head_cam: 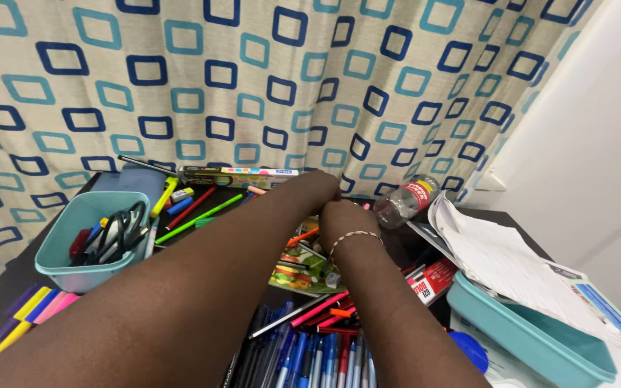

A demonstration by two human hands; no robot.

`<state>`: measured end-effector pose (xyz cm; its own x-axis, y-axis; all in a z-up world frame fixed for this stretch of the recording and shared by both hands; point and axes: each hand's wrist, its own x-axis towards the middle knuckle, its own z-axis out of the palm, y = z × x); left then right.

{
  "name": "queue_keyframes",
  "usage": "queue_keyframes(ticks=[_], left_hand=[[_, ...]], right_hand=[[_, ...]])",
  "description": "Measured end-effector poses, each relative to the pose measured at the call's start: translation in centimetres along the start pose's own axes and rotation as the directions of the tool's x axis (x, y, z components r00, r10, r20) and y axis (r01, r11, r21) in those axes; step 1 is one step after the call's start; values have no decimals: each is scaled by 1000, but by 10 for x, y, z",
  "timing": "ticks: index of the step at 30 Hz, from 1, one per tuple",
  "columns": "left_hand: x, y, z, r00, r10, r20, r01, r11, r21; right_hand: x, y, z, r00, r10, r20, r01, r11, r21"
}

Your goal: The person organizes stationery items on a desk. They sort pens and markers by color, place them into containers, and arrange other items like erasers and scissors into a small blue bin. The person also moves a plastic bottle and a small container to a drawer.

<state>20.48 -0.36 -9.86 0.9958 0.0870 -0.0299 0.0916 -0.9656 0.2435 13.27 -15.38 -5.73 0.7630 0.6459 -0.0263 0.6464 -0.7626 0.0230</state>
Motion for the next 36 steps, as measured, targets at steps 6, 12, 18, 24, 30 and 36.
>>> queue_keyframes(ticks=[6,12,18,24,30,36], left_hand=[[2,-3,6,999,47,-22,-46,997,58],[-12,2,-2,999,34,-25,-34,999,35],[-22,10,-14,989,146,-4,-138,945,296],[-48,13,-25,994,65,-89,-44,976,214],[-90,13,-59,995,61,-81,-45,981,186],[-127,3,-87,991,86,-106,-70,987,148]], right_hand=[[5,2,7,1000,-5,7,6,997,-72],[8,1,10,1000,0,29,3,993,-121],[6,0,7,998,-27,54,33,993,-112],[13,3,15,1000,-21,-12,19,992,-123],[14,0,15,1000,-15,16,18,986,-163],[4,-9,9,999,-20,25,24,981,-195]])
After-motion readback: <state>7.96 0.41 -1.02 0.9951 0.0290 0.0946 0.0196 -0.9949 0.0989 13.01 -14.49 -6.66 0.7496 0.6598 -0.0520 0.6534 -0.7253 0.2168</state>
